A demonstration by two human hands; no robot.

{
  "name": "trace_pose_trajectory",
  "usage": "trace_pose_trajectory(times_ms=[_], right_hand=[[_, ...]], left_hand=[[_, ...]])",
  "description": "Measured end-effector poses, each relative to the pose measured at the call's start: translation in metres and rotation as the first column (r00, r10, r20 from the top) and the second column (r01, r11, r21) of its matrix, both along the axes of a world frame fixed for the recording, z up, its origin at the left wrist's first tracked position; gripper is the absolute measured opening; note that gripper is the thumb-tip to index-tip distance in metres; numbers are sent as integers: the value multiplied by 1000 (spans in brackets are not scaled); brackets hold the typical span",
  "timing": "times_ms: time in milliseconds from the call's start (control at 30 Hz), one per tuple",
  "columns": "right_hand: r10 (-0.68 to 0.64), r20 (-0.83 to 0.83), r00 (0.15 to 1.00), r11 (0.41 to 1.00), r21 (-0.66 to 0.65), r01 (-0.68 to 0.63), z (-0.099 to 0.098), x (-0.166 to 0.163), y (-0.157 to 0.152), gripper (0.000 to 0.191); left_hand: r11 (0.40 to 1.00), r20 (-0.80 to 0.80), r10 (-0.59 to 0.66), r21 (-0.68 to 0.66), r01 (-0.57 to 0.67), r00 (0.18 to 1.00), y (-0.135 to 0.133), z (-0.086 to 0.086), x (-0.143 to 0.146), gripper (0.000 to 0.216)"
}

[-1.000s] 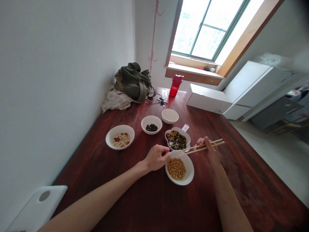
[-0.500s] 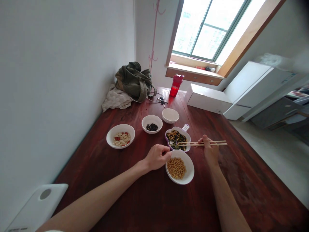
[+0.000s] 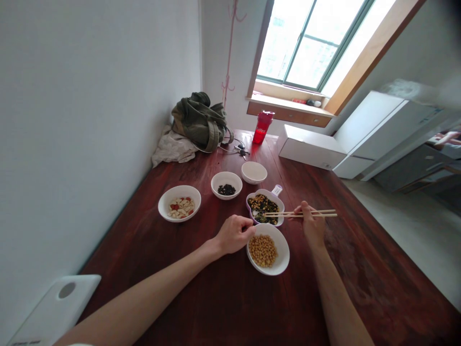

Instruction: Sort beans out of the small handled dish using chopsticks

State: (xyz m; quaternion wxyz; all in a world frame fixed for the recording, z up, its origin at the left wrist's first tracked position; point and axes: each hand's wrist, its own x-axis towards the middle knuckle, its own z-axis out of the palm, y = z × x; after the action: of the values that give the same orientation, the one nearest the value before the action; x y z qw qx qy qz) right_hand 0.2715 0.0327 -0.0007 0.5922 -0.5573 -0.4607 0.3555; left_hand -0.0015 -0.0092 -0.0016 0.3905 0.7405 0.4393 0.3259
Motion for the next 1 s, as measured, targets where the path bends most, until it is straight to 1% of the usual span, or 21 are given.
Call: trace_pose_trajectory(times_ms=[100,233,267,333,367,433,500,533,567,633,700,800,867,1000], right_hand=[[8,-7,1000,1000,-18,-8,-2,1,0,52],[4,25,1000,1000,-20,-3,-1,2,0,52],[-7,14,1000,1000,-10,7,1,2,0,53],[5,-68,998,1000,23,-3,5,2,-2,53],[43,-125,991,998,39,-39,8,2,-3,52],[176,-212,961,984,59,-167,13,2,-7,52],[292,-232,928,956,44,-290,17,2,-10,51],[319,-229,919,947,33,-321,19,2,-11,50],[322,-226,920,946,29,-324,20,3,-12,50],[257,-223,940,966,47,-253,20,7,-10,50],[126,-216,968,991,82,-110,20,12,-7,51],[-51,-129,990,995,79,62,22,20,-5,53],[-102,-33,994,993,64,104,26,21,-7,53],[-102,190,977,994,55,94,34,15,-14,55]], left_hand=[[1000,-2,2,-3,-2,1000,0,1,0,40],[1000,3,2,-14,-2,1000,0,2,1,41],[1000,4,3,-17,-3,1000,0,2,1,41],[1000,6,5,-22,-5,1000,-1,2,0,41],[1000,7,5,-23,-5,1000,-1,2,0,42],[1000,9,3,-22,-3,1000,-1,2,0,42],[1000,13,2,-19,-2,1000,0,2,0,42],[1000,14,2,-18,-2,1000,0,2,0,42],[1000,15,1,-17,0,1000,0,2,0,42],[1000,14,-3,-15,3,1000,0,2,0,41],[1000,14,-5,-14,5,1000,0,2,0,42],[1000,12,-4,-16,4,1000,0,2,0,42],[1000,8,-3,-18,3,1000,0,2,0,42],[1000,6,-2,-19,2,1000,0,1,0,41]])
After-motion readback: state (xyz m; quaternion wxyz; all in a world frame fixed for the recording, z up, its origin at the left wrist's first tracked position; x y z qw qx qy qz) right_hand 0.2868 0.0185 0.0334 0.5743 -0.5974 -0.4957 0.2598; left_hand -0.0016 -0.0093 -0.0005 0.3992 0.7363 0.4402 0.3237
